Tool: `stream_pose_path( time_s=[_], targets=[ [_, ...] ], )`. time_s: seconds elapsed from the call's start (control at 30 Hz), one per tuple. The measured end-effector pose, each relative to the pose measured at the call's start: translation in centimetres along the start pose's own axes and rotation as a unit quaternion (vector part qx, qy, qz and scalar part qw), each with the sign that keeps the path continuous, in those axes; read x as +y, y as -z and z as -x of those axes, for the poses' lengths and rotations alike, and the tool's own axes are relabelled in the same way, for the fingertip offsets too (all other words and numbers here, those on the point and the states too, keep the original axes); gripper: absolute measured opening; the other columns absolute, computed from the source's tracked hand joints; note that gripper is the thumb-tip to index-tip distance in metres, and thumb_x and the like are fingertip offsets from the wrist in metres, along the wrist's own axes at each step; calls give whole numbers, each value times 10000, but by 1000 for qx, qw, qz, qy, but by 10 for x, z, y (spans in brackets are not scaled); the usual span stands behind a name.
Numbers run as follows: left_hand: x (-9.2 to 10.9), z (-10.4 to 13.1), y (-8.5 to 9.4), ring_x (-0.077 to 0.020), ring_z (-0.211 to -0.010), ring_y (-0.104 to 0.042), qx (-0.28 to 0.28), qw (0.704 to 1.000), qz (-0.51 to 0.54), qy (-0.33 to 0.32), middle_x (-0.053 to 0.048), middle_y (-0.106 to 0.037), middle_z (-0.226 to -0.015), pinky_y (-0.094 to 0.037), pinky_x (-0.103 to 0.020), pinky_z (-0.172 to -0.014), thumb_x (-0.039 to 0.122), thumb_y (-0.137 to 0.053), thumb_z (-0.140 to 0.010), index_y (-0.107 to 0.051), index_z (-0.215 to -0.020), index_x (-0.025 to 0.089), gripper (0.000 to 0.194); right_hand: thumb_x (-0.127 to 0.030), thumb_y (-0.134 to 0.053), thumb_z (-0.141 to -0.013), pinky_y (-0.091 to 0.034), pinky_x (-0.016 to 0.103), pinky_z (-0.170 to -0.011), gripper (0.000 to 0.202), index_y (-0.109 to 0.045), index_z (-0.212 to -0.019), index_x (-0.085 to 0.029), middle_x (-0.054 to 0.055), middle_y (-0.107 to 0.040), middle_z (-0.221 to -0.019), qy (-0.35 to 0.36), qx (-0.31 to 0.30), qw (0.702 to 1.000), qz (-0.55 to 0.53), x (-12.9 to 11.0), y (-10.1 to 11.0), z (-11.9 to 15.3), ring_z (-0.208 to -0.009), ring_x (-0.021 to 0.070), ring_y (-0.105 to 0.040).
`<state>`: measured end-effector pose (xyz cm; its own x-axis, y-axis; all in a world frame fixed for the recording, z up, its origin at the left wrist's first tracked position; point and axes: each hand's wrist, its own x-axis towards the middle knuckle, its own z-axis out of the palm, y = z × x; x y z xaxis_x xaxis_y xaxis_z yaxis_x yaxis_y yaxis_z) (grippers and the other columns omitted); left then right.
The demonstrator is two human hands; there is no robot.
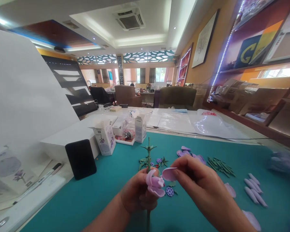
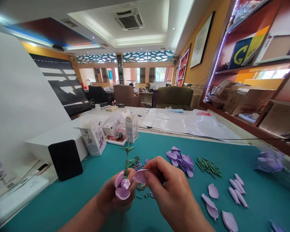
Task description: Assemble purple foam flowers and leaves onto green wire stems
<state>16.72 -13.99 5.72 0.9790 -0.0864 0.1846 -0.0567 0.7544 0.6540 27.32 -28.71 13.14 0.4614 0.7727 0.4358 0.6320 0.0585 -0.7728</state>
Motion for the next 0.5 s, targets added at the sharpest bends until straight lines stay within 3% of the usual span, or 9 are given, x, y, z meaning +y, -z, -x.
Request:
stream_pose_path(
  time_s=[0.33, 0.5],
  targets=[
    [-5, 4, -4, -35, -320, -339, 67, 997, -18, -26, 25, -524, -500, -182, -138, -297, 252, -678, -681, -524, -664, 149, 186, -345, -575, -761, -386, 190, -421, 176, -581, -646, -212, -31, -576, -544, -56, 37, 997, -35, -11, -5, 8, -474, 99, -496],
    [-5, 3, -10, -56, -334, -396, 71, 997, -16, -27, 14, -514, -456, -187, -147, -310, 221, -703, -632, -541, -627, 132, 185, -328, -568, -774, -376, 182, -381, 201, -574, -606, -218, -23, -603, -538, -15, 42, 999, 8, -15, -3, 13, -464, 103, -522]
  ],
)
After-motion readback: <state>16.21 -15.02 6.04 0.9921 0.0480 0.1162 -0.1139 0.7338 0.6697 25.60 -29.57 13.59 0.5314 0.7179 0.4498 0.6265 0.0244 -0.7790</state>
